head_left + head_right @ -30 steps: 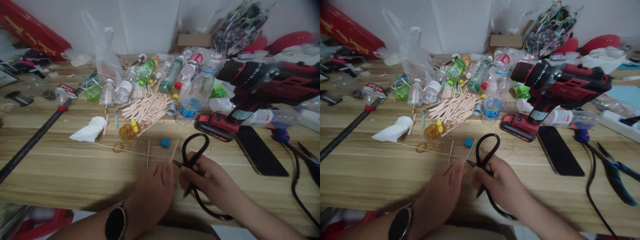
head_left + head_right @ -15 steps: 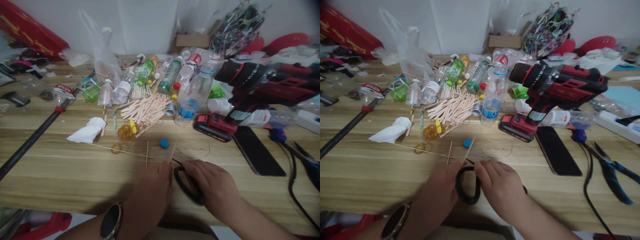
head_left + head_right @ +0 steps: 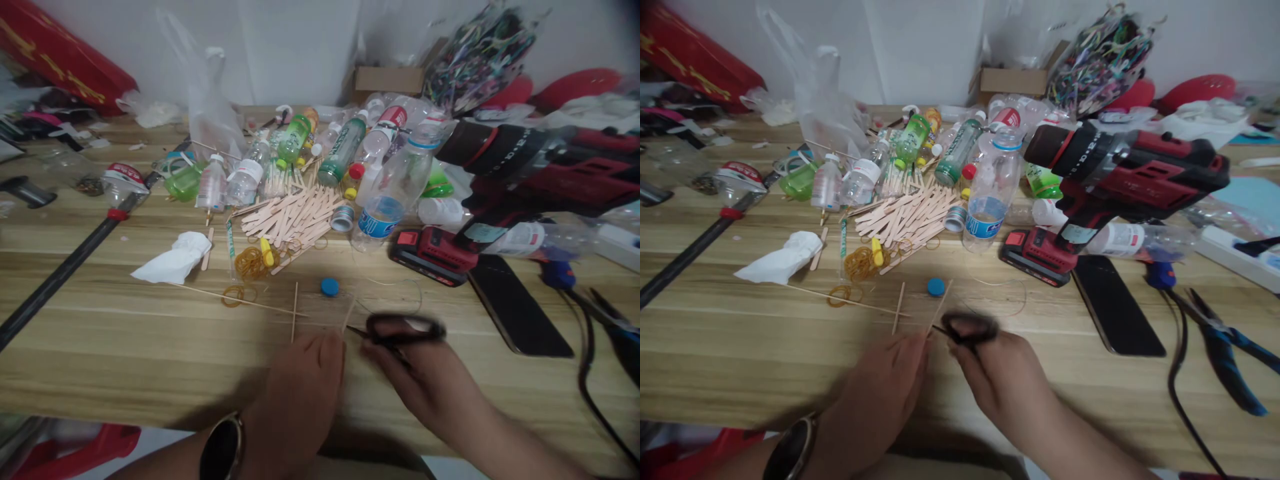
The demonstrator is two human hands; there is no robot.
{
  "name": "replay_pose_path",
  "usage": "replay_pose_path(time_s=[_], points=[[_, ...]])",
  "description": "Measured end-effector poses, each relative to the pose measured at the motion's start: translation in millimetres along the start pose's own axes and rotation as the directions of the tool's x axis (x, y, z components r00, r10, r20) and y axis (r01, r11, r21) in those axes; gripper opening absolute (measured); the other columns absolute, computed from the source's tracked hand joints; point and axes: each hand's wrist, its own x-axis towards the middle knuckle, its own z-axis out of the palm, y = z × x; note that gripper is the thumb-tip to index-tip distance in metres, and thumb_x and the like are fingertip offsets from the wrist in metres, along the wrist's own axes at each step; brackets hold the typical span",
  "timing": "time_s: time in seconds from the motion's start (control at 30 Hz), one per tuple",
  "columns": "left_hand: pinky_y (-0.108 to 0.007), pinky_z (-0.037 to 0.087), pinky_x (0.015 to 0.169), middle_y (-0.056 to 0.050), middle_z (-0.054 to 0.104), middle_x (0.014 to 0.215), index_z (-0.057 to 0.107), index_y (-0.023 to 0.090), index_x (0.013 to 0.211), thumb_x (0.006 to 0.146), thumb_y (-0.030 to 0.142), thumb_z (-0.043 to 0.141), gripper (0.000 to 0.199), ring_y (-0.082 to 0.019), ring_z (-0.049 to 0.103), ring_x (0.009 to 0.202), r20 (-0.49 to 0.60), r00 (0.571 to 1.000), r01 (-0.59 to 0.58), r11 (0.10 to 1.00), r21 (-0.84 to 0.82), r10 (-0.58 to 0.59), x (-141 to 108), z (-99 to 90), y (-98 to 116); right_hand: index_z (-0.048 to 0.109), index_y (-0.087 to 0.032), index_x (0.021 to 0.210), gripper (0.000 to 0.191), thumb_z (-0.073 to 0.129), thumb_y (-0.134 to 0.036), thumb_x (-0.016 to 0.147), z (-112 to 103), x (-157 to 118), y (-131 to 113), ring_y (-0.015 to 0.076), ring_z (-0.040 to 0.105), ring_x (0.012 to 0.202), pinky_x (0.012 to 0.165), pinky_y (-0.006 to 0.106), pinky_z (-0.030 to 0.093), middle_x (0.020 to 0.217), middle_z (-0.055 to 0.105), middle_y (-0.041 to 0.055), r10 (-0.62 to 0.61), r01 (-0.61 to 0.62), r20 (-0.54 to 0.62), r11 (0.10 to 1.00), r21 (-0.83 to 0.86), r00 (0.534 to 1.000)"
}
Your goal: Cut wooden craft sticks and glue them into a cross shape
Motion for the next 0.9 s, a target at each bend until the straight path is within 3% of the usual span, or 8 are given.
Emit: replay_pose_path(time_s=[0.13, 0.27, 0.4, 0.5, 0.6, 0.73, 0.8, 0.9], points=[[-0.032, 0.056, 0.053, -0.01, 0.07, 0.072, 0.056, 0.008, 0.102, 0.088, -0.002, 0.034, 0.028, -0.022, 0.067, 0.062, -0.069, 0.995, -0.072, 0.993, 0.096, 0.078, -1, 4.3, 1, 0.049, -0.023, 0.082, 0.022, 0.048, -0.043, 0.092, 5, 2, -6, 0.0167, 0.06, 0.049, 0.046, 0.026, 0.045, 0.054, 0.062, -0.0012, 0.302, -0.442, 0.358, 0.789, 0.427, 0.884], [-0.03, 0.058, 0.06, -0.007, 0.071, 0.076, 0.056, 0.015, 0.099, 0.091, 0.003, 0.036, 0.025, -0.019, 0.068, 0.065, -0.014, 0.999, 0.048, 0.998, -0.029, -0.048, 0, 1.6, 4, 0.058, -0.021, 0.082, 0.019, 0.05, -0.035, 0.091, 8, -5, 7, 0.0212, 0.067, 0.061, 0.056, 0.031, 0.051, 0.067, 0.071, 0.0065, 0.117, -0.123, 0.05, 0.982, 0.144, 0.992], [-0.029, 0.058, 0.058, -0.005, 0.072, 0.076, 0.056, 0.016, 0.098, 0.094, 0.007, 0.037, 0.022, -0.019, 0.068, 0.064, -0.036, 0.997, 0.064, 0.995, -0.082, -0.067, 1, -1.7, 5, 0.068, -0.023, 0.092, 0.015, 0.053, -0.023, 0.089, 5, -8, 15, 0.0248, 0.072, 0.078, 0.069, 0.036, 0.054, 0.086, 0.077, 0.0091, -0.3, 0.268, -0.16, 0.944, -0.191, 0.94], [-0.032, 0.057, 0.059, -0.01, 0.072, 0.079, 0.056, 0.009, 0.107, 0.089, -0.001, 0.033, 0.03, -0.022, 0.069, 0.068, -0.055, 0.995, -0.078, 0.997, 0.007, 0.078, 0, 1.6, 0, 0.06, -0.023, 0.079, 0.015, 0.054, -0.028, 0.09, 2, -3, 5, 0.0192, 0.068, 0.061, 0.056, 0.029, 0.053, 0.068, 0.071, 0.0034, 0.023, -0.025, 0.02, 0.994, 0.107, 1.0], [-0.034, 0.056, 0.057, -0.014, 0.073, 0.083, 0.052, 0.003, 0.115, 0.087, -0.004, 0.034, 0.034, -0.024, 0.069, 0.068, -0.064, 0.985, -0.158, 0.985, 0.068, 0.162, -2, 5.6, -5, 0.051, -0.023, 0.079, 0.023, 0.051, -0.042, 0.091, 3, 0, -2, 0.0169, 0.061, 0.047, 0.045, 0.026, 0.048, 0.053, 0.062, -0.0013, 0.283, -0.423, 0.355, 0.802, 0.422, 0.891], [-0.033, 0.057, 0.058, -0.011, 0.072, 0.082, 0.054, 0.009, 0.107, 0.086, -0.002, 0.037, 0.029, -0.022, 0.069, 0.068, 0.02, 0.999, -0.044, 0.999, -0.003, 0.044, -2, 3.2, 0, 0.06, -0.023, 0.082, 0.022, 0.052, -0.04, 0.093, 6, -8, 12, 0.0208, 0.067, 0.063, 0.057, 0.031, 0.053, 0.07, 0.071, 0.0062, 0.105, -0.109, 0.036, 0.982, 0.154, 0.994], [-0.032, 0.058, 0.061, -0.007, 0.071, 0.08, 0.055, 0.015, 0.1, 0.088, 0.001, 0.038, 0.025, -0.02, 0.068, 0.066, 0.074, 0.997, 0.027, 0.997, -0.072, -0.022, 0, 0.0, 4, 0.067, -0.024, 0.09, 0.02, 0.054, -0.039, 0.092, 6, -12, 20, 0.0255, 0.07, 0.078, 0.068, 0.038, 0.054, 0.084, 0.076, 0.0097, -0.113, 0.111, -0.107, 0.993, -0.031, 0.988], [-0.032, 0.058, 0.06, -0.008, 0.071, 0.079, 0.054, 0.014, 0.102, 0.092, 0.003, 0.036, 0.023, -0.021, 0.067, 0.066, 0.065, 0.997, 0.053, 0.995, -0.088, -0.047, 0, -2.2, 4, 0.066, -0.025, 0.088, 0.018, 0.054, -0.037, 0.091, 4, -10, 18, 0.0249, 0.071, 0.074, 0.066, 0.037, 0.055, 0.081, 0.076, 0.0084, -0.195, 0.182, -0.148, 0.978, -0.099, 0.97]])
